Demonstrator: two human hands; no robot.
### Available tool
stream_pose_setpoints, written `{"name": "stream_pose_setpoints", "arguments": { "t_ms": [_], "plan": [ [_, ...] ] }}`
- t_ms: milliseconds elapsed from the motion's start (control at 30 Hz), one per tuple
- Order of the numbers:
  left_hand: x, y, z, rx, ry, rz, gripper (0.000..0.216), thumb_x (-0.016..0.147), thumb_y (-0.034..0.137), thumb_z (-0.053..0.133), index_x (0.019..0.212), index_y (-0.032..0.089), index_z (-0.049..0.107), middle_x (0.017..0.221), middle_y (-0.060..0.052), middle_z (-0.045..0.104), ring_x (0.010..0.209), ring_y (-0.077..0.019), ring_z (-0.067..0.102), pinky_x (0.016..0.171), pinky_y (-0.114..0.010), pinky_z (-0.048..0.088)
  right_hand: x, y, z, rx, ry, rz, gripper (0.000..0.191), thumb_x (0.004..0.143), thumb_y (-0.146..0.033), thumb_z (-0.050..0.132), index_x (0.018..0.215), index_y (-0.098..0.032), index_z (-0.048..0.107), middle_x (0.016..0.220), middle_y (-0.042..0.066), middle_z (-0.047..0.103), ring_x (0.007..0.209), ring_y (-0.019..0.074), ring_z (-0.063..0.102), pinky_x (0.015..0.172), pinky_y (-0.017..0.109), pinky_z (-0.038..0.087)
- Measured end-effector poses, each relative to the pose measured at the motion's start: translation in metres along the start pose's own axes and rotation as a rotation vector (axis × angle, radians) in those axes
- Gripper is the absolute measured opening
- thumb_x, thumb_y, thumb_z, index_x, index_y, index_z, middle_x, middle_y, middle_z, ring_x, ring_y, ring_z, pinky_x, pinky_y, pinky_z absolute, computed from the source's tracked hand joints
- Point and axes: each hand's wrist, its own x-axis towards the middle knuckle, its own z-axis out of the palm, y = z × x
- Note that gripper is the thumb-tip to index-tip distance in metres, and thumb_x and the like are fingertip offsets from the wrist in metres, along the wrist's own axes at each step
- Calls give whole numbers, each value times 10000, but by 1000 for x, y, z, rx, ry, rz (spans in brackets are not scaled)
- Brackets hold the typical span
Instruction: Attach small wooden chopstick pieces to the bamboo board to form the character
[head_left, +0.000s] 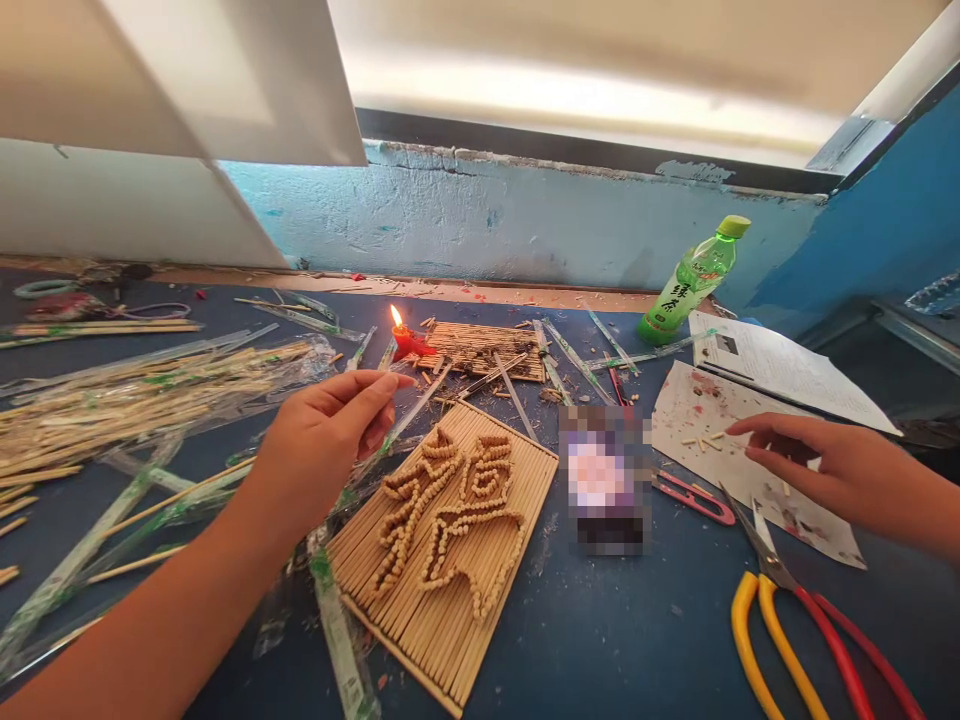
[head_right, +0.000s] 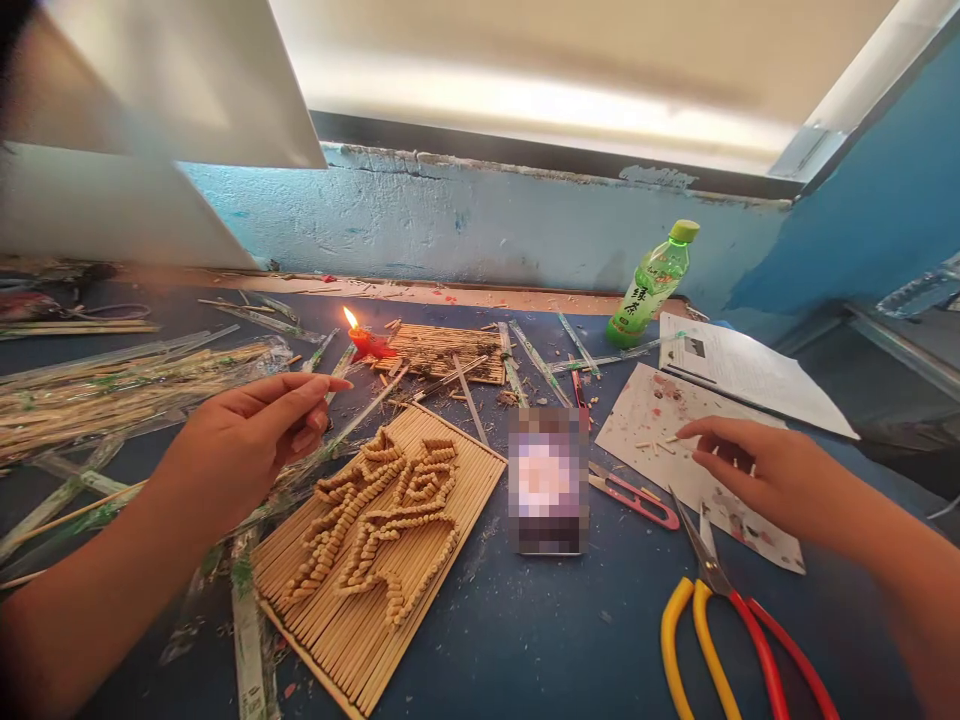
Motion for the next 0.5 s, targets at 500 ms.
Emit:
{"name": "stream_pose_setpoints", "arguments": {
  "t_ms": [500],
  "plan": [
    [-15,12,9,274,6,144,164,772,344,775,865,209,768,548,54,571,456,-62,393,393,-192,289,25,-134,-24,269,60,-412,222,936,-438,583,1039,-275,693,924,42,706,753,180,621,636,298,474]
  ]
}}
